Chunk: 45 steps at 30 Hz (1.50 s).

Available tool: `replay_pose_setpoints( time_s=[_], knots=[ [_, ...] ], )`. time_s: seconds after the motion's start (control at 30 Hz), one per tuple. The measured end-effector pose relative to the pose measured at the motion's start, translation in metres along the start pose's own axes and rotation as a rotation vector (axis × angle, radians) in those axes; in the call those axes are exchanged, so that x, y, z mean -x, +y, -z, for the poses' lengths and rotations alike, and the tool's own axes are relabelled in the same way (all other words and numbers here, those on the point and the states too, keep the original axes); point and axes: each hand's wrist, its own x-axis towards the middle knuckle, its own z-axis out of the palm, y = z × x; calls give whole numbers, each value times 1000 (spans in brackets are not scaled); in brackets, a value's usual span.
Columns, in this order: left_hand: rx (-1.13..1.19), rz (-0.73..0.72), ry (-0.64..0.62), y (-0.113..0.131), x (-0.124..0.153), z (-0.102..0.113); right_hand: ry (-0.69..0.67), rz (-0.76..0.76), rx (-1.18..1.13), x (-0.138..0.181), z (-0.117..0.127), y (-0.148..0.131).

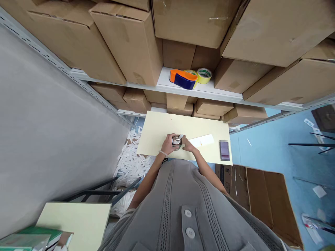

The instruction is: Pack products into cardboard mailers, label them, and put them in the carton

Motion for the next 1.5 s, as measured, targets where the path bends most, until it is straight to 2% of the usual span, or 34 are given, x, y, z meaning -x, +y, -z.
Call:
replay_pose_setpoints(
  time_s=[0.07, 0.13, 0.2, 0.37, 0.47, 0.57, 0.7, 0.93, 1.1, 1.23, 1.37, 1.5],
  knots=[
    [-6, -13, 9, 0, -1, -1, 117, 23, 20, 3, 22, -6],
    [-4, -19, 28, 0, -2, -3, 294, 115, 75, 8, 39, -17],
    [3, -26, 40, 0, -3, -4, 368, 225, 188, 12, 47, -32],
    [-32, -16, 42, -1, -3, -9, 357, 300, 488, 20, 37, -64],
    [-68, -6, 39, -1, -3, -10, 364, 384, 540, 23, 30, -72],
    [-105, -2, 52, -2, -2, -9, 316, 492, 586, 27, 26, -78],
    [-151, -32, 83, 1, 2, -4, 257, 551, 634, 33, 23, -88],
    [-216, -101, 186, 15, 6, 7, 282, 566, 536, 42, 26, -106],
    [-44, -198, 285, 23, 6, 11, 319, 527, 361, 41, 38, -113],
    [35, -297, 314, 23, 8, 13, 350, 499, 301, 42, 45, -115],
    [-106, -387, 319, 23, 9, 16, 350, 485, 322, 45, 45, -116],
    [-285, -415, 228, 21, 12, 18, 350, 456, 380, 47, 43, -114]
  ],
)
